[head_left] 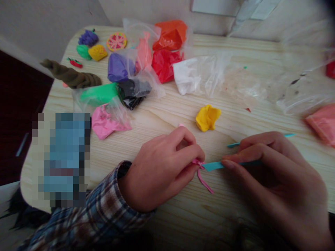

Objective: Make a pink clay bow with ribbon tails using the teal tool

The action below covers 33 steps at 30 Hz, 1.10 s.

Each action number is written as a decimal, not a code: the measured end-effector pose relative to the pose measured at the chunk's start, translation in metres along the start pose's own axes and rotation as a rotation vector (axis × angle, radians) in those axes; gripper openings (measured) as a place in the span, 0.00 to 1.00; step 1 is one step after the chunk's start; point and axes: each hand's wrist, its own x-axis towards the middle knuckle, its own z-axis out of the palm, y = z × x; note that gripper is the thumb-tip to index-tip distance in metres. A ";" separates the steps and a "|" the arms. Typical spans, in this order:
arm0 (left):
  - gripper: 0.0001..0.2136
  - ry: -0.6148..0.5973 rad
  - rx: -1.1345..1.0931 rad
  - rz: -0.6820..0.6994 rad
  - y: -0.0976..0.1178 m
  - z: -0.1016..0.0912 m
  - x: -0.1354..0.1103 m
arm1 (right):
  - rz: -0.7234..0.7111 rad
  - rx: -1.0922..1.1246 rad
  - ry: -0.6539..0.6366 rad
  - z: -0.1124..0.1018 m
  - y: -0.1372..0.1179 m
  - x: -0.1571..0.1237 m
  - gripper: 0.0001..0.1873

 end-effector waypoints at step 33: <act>0.05 -0.014 -0.016 -0.010 0.000 -0.001 0.001 | -0.007 -0.032 -0.005 0.001 -0.002 -0.002 0.03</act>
